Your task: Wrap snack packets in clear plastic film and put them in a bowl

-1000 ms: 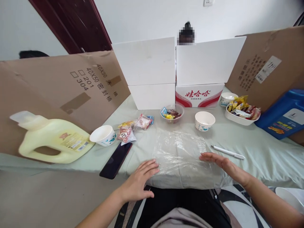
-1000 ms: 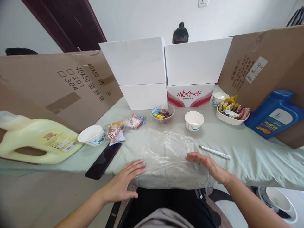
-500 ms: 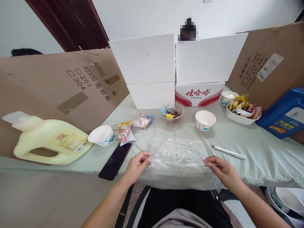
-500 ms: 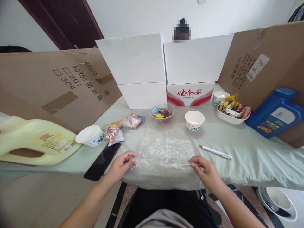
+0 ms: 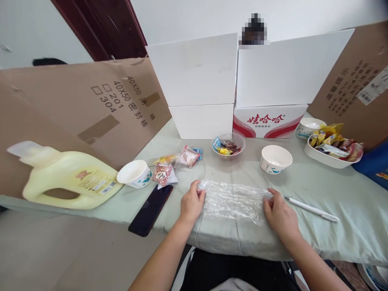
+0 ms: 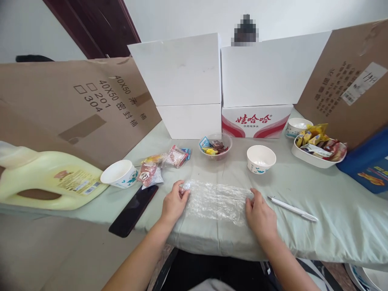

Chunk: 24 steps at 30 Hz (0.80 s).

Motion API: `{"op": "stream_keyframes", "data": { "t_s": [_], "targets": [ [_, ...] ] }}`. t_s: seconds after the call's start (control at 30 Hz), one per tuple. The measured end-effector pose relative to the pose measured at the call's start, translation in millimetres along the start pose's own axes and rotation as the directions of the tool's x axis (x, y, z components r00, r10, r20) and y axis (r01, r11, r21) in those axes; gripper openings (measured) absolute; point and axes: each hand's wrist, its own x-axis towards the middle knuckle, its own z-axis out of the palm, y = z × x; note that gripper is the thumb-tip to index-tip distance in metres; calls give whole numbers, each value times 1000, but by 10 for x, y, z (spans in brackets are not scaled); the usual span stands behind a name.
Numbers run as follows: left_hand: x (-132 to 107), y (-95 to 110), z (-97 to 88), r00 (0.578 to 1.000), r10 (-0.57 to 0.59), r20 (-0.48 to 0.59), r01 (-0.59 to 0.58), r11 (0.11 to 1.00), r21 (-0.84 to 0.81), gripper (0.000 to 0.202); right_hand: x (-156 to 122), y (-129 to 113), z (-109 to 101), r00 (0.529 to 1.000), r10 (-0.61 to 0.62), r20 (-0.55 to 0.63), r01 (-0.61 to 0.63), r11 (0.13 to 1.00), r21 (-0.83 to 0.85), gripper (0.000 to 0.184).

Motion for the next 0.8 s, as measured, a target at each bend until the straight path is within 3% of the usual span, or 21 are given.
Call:
{"op": "stream_keyframes", "data": {
  "t_s": [0.17,0.27,0.43,0.47,0.53,0.6,0.67,0.7,0.8],
  "targets": [
    [5,-19,50,1000,-13,-1,13,999,41,31,-51,2,31,997,-36,-73,36,999,6,44],
    [37,-10,-8,999,15,32,-17,997,72,27,-42,11,25,990,-95,-109,94,996,-13,40],
    [46,226,-222,968,226,-105,-205,962,180,21,-20,-3,36,973,-218,-77,212,974,-76,33],
    [24,309,-228,948,301,-102,-281,943,177,21,-20,-9,43,973,-221,-71,215,973,-83,33],
    [-42,475,-166,875,483,22,-483,869,111,25,-24,-14,50,974,-216,-71,209,973,-94,33],
    [-116,597,-26,737,638,224,-657,754,13,40,-24,-3,29,972,-226,-67,219,971,-100,33],
    [-172,646,129,629,678,379,-722,691,-39,63,-16,27,-37,968,-245,-49,236,962,-134,37],
    [-190,646,192,608,669,427,-724,688,-45,70,-9,47,-85,970,-237,-52,226,960,-168,39],
    [-206,598,284,600,636,485,-706,706,-52,72,18,92,-231,973,-180,-141,138,954,-266,44]
  ]
}}
